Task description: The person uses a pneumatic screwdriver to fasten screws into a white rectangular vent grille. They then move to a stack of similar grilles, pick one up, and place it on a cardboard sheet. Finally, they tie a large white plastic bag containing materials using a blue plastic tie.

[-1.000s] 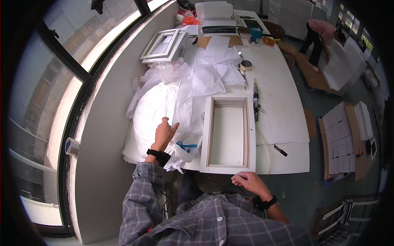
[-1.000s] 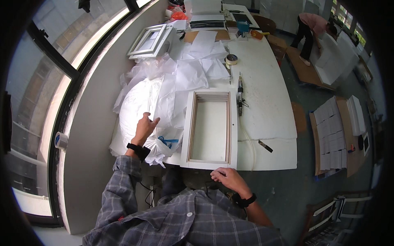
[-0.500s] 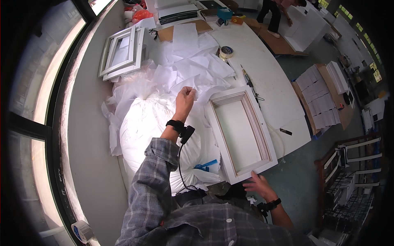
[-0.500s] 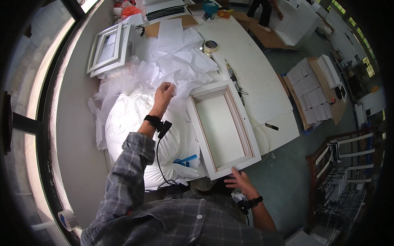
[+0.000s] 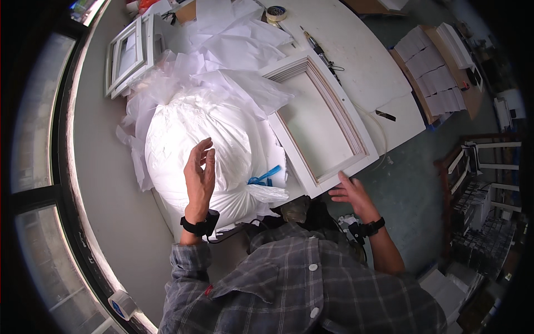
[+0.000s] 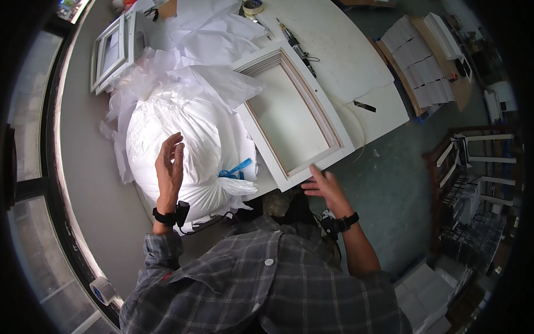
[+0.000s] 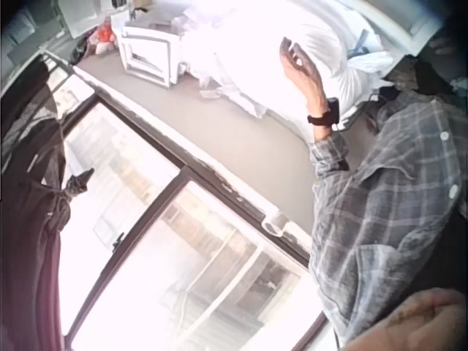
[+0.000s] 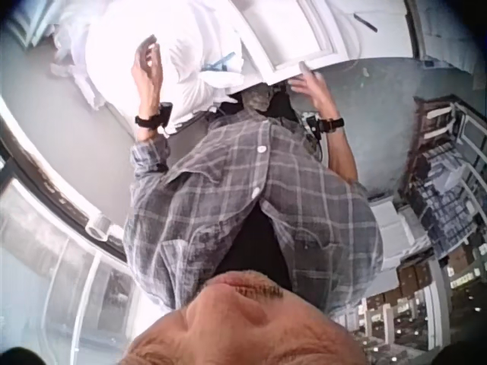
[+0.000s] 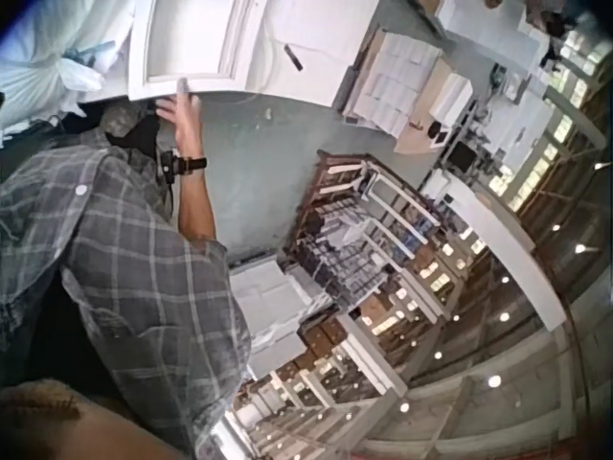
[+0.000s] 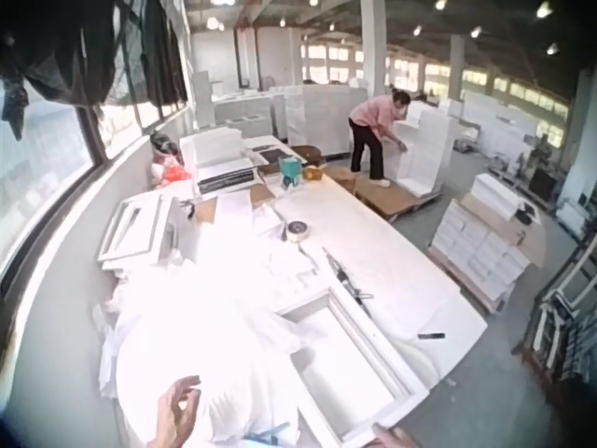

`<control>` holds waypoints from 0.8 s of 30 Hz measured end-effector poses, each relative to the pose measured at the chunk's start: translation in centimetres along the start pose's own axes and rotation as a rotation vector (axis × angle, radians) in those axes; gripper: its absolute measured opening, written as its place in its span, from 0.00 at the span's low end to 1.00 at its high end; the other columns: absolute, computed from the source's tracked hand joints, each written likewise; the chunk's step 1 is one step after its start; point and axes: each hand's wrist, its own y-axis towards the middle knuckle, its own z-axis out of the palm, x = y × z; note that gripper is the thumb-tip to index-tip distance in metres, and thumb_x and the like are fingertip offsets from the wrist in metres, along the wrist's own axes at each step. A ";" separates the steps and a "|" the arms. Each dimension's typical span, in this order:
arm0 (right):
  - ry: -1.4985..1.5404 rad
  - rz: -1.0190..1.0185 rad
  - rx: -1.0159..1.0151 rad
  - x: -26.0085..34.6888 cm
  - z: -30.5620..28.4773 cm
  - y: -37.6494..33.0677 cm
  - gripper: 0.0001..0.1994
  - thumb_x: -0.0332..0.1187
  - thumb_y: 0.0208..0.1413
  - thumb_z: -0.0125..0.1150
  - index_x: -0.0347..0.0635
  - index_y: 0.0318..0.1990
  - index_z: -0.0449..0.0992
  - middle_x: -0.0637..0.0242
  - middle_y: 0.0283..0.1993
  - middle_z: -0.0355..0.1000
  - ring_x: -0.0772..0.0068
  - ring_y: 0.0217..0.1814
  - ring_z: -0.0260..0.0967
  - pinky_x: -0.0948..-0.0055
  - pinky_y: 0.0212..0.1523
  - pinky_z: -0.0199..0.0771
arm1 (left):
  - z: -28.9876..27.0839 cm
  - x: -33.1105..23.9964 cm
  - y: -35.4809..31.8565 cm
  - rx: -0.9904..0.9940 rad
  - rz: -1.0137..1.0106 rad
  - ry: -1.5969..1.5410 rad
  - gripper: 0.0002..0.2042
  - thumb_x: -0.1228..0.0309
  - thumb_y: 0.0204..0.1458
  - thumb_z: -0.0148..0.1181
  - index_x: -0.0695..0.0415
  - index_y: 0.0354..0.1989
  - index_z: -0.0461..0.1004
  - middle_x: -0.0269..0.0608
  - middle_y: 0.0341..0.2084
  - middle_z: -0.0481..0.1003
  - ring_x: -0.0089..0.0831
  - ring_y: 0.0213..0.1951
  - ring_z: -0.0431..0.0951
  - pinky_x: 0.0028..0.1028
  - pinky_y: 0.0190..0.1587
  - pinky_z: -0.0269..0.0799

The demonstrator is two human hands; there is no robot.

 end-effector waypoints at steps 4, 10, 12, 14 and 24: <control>-0.375 0.040 0.219 -0.1 -2.2 -1.8 0.34 0.58 0.63 0.61 0.29 0.55 0.75 0.52 0.48 0.79 0.68 0.44 0.81 0.70 0.42 0.83 | 1.8 -1.6 -8.0 0.234 -0.049 0.152 0.19 0.73 0.57 0.67 0.58 0.58 0.74 0.45 0.47 0.78 0.36 0.43 0.79 0.34 0.49 0.76; -0.311 -0.142 0.574 0.9 -0.5 -4.4 0.19 0.42 0.70 0.57 0.34 0.56 0.76 0.59 0.45 0.81 0.73 0.41 0.79 0.74 0.44 0.80 | 6.4 -2.2 -11.3 0.334 0.301 0.512 0.24 0.76 0.45 0.70 0.55 0.54 0.75 0.43 0.54 0.72 0.47 0.53 0.72 0.42 0.55 0.71; -0.313 -0.204 0.598 1.3 0.4 -4.6 0.18 0.39 0.69 0.59 0.34 0.56 0.76 0.60 0.45 0.81 0.74 0.41 0.79 0.74 0.44 0.79 | 6.5 0.5 -11.6 0.350 0.346 0.494 0.23 0.78 0.44 0.69 0.55 0.52 0.75 0.44 0.53 0.73 0.47 0.51 0.73 0.41 0.53 0.71; -0.392 -0.292 0.611 1.6 1.3 -4.3 0.17 0.38 0.71 0.57 0.34 0.58 0.75 0.59 0.47 0.81 0.74 0.42 0.78 0.74 0.46 0.80 | 5.2 1.1 -12.5 0.284 0.223 0.280 0.17 0.82 0.44 0.63 0.58 0.46 0.77 0.47 0.49 0.75 0.47 0.51 0.74 0.37 0.56 0.71; -0.409 -0.394 0.326 0.1 12.6 -3.5 0.16 0.37 0.70 0.58 0.32 0.53 0.77 0.65 0.38 0.79 0.77 0.38 0.77 0.76 0.43 0.78 | 2.2 5.7 -11.9 0.211 -0.087 -0.480 0.11 0.67 0.61 0.61 0.65 0.41 0.78 0.43 0.45 0.76 0.33 0.52 0.74 0.30 0.56 0.68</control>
